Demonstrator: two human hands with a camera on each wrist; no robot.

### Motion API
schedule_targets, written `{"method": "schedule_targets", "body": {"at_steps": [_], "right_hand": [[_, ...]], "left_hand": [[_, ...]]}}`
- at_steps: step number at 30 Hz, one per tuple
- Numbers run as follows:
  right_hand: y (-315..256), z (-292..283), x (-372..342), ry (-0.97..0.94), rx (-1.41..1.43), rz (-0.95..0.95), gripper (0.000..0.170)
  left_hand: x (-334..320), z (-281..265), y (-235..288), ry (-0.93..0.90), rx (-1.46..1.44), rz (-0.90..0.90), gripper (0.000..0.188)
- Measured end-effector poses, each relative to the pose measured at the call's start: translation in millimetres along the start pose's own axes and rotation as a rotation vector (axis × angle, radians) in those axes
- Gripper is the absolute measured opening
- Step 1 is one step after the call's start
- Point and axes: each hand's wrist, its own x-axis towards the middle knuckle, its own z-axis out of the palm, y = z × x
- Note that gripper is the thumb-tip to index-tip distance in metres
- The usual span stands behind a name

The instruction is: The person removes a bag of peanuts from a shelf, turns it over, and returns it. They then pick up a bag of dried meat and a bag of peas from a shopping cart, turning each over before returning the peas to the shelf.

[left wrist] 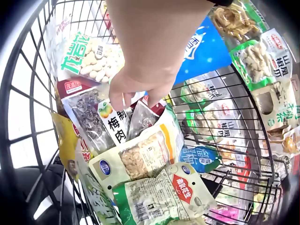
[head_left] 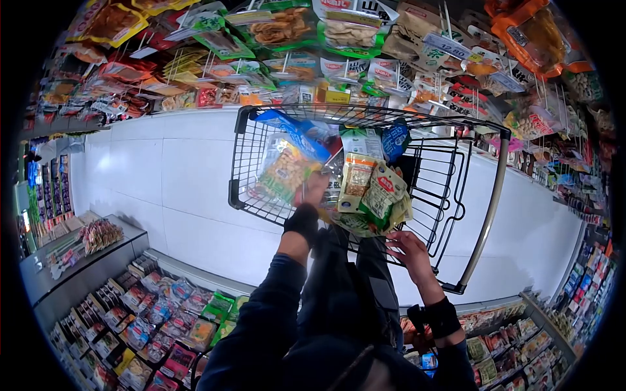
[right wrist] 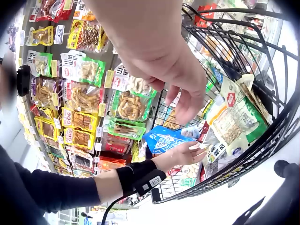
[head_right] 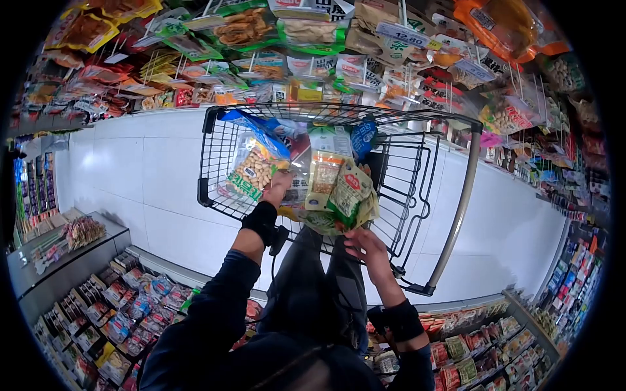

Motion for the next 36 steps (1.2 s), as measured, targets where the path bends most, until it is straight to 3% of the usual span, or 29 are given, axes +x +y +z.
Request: {"method": "schedule_targets", "body": {"at_steps": [6, 7, 9, 11, 14, 17, 19, 22, 24, 26, 27, 30, 31, 33, 36], "right_hand": [[-1, -8, 2, 0.049, -0.014, 0.010, 0.022], [-1, -10, 2, 0.057, -0.012, 0.004, 0.022], [-1, -11, 1, 0.071, 0.009, 0.000, 0.023], [0, -12, 0, 0.074, 0.021, -0.004, 0.023], [2, -11, 0, 0.067, 0.025, -0.003, 0.023], [2, -12, 0, 0.075, 0.018, 0.006, 0.023], [3, -13, 0, 0.076, 0.013, 0.012, 0.023], [3, -14, -2, 0.064, 0.008, 0.008, 0.023], [4, -14, -2, 0.054, 0.012, 0.006, 0.022], [5, -14, -4, 0.041, 0.013, -0.005, 0.022], [2, -12, -5, 0.036, 0.012, -0.006, 0.022], [-1, -10, -10, 0.022, 0.003, -0.016, 0.022], [-2, -11, -12, 0.007, 0.008, -0.021, 0.022], [-5, -11, -18, 0.000, 0.011, -0.035, 0.022], [-9, -10, -24, -0.025, -0.003, -0.057, 0.022]], "left_hand": [[-83, -58, 77, 0.022, -0.288, 0.016, 0.040], [-65, -36, 54, 0.031, -0.420, 0.015, 0.038], [-22, -10, 3, -0.240, -1.039, -0.045, 0.030], [24, 32, -41, -0.299, -1.221, -0.015, 0.032], [-8, 15, 8, -0.203, -0.751, 0.008, 0.033], [5, 41, 11, 0.094, -0.737, 0.202, 0.020], [29, 61, -30, 0.099, -0.507, 0.689, 0.028], [9, 45, -17, 0.114, -0.047, 0.780, 0.033], [-14, 28, 5, 0.114, 0.426, 0.638, 0.030], [3, 46, 3, -0.004, -0.210, 0.655, 0.010], [7, 51, 10, -0.065, -0.529, 0.650, 0.009], [2, 62, 48, 0.364, -0.472, -0.032, 0.008], [-1, 69, 56, 0.310, -0.922, 0.025, 0.006], [-13, 75, 68, 0.247, -1.396, 0.138, 0.004], [-88, 28, 115, 0.319, -0.772, 0.450, 0.004]]}}
